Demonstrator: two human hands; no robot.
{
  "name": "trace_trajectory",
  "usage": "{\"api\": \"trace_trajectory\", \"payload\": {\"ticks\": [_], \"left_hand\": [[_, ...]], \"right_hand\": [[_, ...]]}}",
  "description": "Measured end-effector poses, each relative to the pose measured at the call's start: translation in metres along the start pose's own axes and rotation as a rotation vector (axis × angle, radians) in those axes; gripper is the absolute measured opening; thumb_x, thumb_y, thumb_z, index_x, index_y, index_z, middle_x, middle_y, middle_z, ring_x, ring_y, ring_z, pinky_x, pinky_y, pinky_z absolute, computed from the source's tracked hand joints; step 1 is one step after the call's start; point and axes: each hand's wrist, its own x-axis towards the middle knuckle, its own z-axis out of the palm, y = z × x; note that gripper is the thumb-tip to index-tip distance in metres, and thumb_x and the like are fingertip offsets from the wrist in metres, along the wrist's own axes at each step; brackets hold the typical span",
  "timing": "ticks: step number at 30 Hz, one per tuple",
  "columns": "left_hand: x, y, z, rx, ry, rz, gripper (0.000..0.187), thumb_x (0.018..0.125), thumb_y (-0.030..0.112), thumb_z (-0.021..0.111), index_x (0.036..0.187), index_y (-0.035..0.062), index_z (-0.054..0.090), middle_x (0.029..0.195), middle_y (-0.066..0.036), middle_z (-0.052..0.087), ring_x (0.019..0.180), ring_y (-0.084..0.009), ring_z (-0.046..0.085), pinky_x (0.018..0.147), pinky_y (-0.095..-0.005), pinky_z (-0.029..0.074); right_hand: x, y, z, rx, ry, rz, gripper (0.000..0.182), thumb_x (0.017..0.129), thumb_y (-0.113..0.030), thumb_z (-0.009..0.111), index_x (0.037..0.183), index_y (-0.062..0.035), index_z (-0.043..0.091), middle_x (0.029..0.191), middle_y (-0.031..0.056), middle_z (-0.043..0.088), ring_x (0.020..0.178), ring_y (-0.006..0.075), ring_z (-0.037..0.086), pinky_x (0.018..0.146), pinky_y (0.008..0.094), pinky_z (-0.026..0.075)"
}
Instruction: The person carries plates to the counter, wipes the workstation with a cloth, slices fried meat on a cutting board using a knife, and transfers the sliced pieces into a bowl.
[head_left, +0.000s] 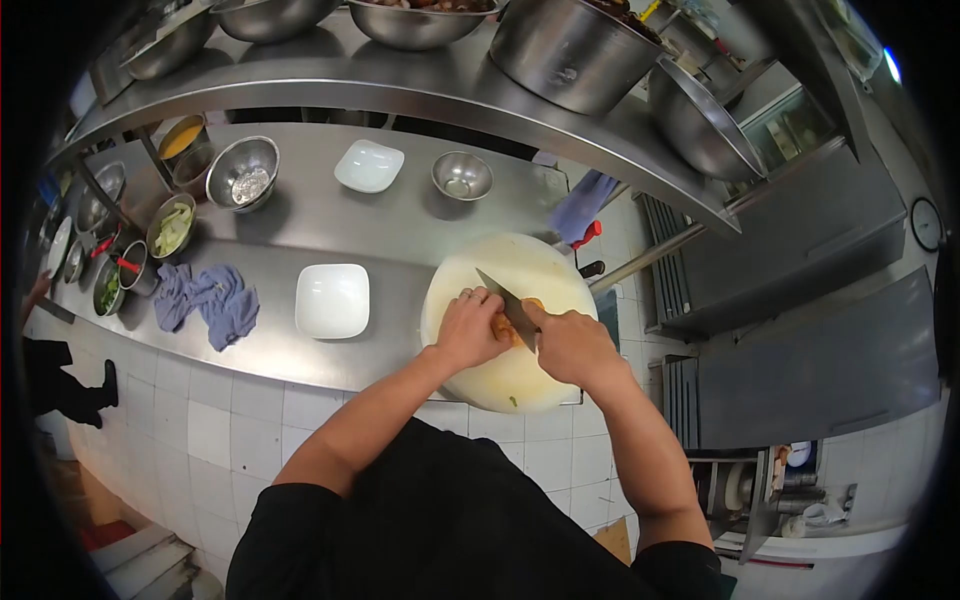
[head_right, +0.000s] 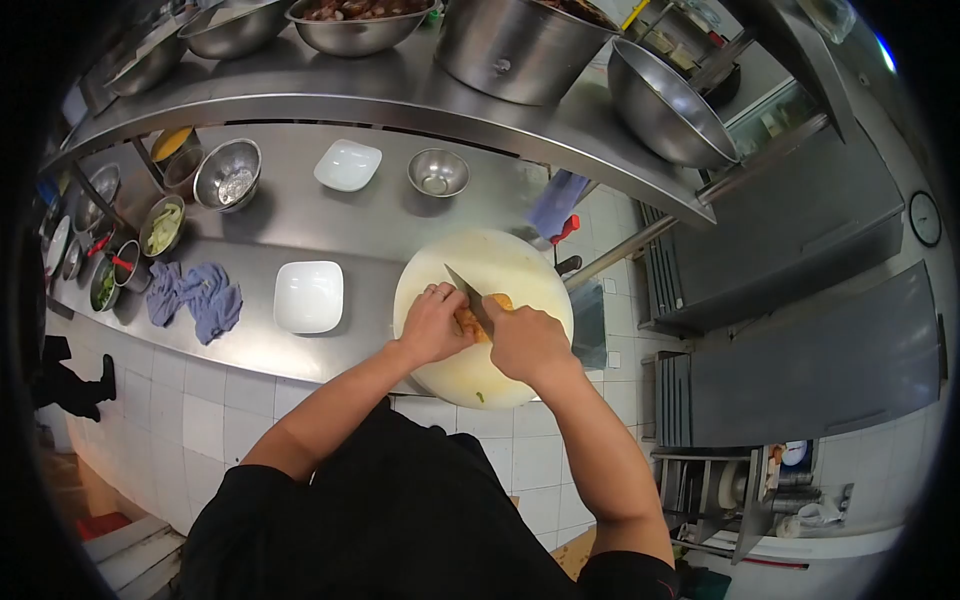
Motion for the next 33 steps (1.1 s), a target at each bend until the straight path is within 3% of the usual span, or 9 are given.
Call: {"api": "trace_trajectory", "payload": {"ticks": [3, 7, 11, 13, 15, 19, 23, 31, 33], "left_hand": [[0.001, 0.003, -0.003, 0.033, -0.007, 0.004, 0.039, 0.070, 0.021, 0.084, 0.101, 0.0077, 0.065, 0.104, -0.010, 0.062, 0.100, -0.0329, 0.059, 0.088, -0.0442, 0.049], [-0.001, 0.002, 0.004, 0.041, 0.000, 0.017, 0.040, 0.069, 0.022, 0.085, 0.101, 0.0092, 0.065, 0.105, -0.009, 0.062, 0.101, -0.0321, 0.059, 0.087, -0.0440, 0.048], [0.000, -0.001, 0.003, 0.090, 0.036, -0.003, 0.040, 0.070, 0.023, 0.085, 0.101, 0.0100, 0.065, 0.105, -0.009, 0.062, 0.101, -0.0317, 0.059, 0.086, -0.0443, 0.048], [-0.001, 0.002, 0.001, 0.076, -0.046, -0.005, 0.041, 0.070, 0.023, 0.085, 0.101, 0.0097, 0.064, 0.105, -0.009, 0.062, 0.102, -0.0317, 0.059, 0.086, -0.0448, 0.047], [0.001, 0.007, -0.001, 0.074, -0.027, 0.009, 0.040, 0.070, 0.023, 0.085, 0.101, 0.0096, 0.064, 0.104, -0.009, 0.063, 0.102, -0.0317, 0.059, 0.086, -0.0445, 0.047], [0.000, 0.004, 0.004, 0.061, 0.020, -0.002, 0.039, 0.070, 0.022, 0.085, 0.099, 0.0098, 0.063, 0.102, -0.008, 0.063, 0.101, -0.0319, 0.059, 0.087, -0.0443, 0.046], [0.001, 0.009, -0.003, 0.061, -0.036, -0.003, 0.039, 0.069, 0.022, 0.084, 0.099, 0.0101, 0.063, 0.102, -0.009, 0.063, 0.100, -0.0319, 0.059, 0.087, -0.0446, 0.046], [0.000, 0.007, 0.002, 0.072, -0.031, -0.013, 0.038, 0.069, 0.022, 0.084, 0.100, 0.0102, 0.064, 0.101, -0.007, 0.064, 0.102, -0.0307, 0.059, 0.089, -0.0438, 0.045], [0.000, 0.010, 0.001, 0.063, -0.024, -0.007, 0.038, 0.069, 0.022, 0.084, 0.100, 0.0101, 0.064, 0.101, -0.007, 0.064, 0.102, -0.0306, 0.060, 0.089, -0.0437, 0.045]], "right_hand": [[-0.012, 0.004, -0.016, 0.055, 0.016, 0.000, 0.059, 0.088, -0.010, 0.054, 0.146, -0.0138, 0.056, 0.105, 0.0220, 0.076, 0.102, 0.0398, 0.074, 0.090, 0.0527, 0.058], [-0.025, 0.000, -0.029, -0.006, -0.121, 0.046, 0.052, 0.089, -0.010, 0.054, 0.141, -0.0117, 0.060, 0.109, 0.0219, 0.075, 0.103, 0.0406, 0.073, 0.091, 0.0514, 0.058], [-0.004, -0.007, -0.016, 0.011, -0.045, 0.051, 0.050, 0.090, -0.010, 0.054, 0.139, -0.0130, 0.063, 0.114, 0.0203, 0.075, 0.110, 0.0375, 0.073, 0.095, 0.0496, 0.057], [-0.017, -0.003, -0.028, 0.034, -0.030, 0.039, 0.049, 0.090, -0.010, 0.054, 0.138, -0.0127, 0.064, 0.114, 0.0203, 0.075, 0.111, 0.0371, 0.072, 0.096, 0.0497, 0.057], [-0.038, -0.001, -0.047, 0.014, -0.120, 0.076, 0.041, 0.089, -0.010, 0.054, 0.129, -0.0098, 0.066, 0.111, 0.0225, 0.075, 0.109, 0.0386, 0.072, 0.093, 0.0515, 0.057], [0.000, -0.011, -0.011, -0.024, -0.030, 0.031, 0.042, 0.088, -0.012, 0.056, 0.129, -0.0092, 0.067, 0.106, 0.0204, 0.076, 0.103, 0.0393, 0.074, 0.090, 0.0504, 0.058], [-0.021, 0.012, -0.017, -0.022, 0.029, -0.035, 0.035, 0.088, -0.012, 0.057, 0.122, -0.0068, 0.067, 0.097, 0.0242, 0.075, 0.091, 0.0418, 0.075, 0.083, 0.0506, 0.060], [-0.008, 0.001, -0.013, 0.011, 0.049, 0.002, 0.037, 0.089, -0.013, 0.057, 0.124, -0.0065, 0.069, 0.101, 0.0218, 0.076, 0.097, 0.0407, 0.075, 0.088, 0.0499, 0.060], [-0.032, 0.003, -0.032, -0.062, -0.061, 0.008, 0.034, 0.090, -0.012, 0.057, 0.121, -0.0063, 0.069, 0.100, 0.0232, 0.076, 0.097, 0.0412, 0.075, 0.086, 0.0506, 0.060]]}}
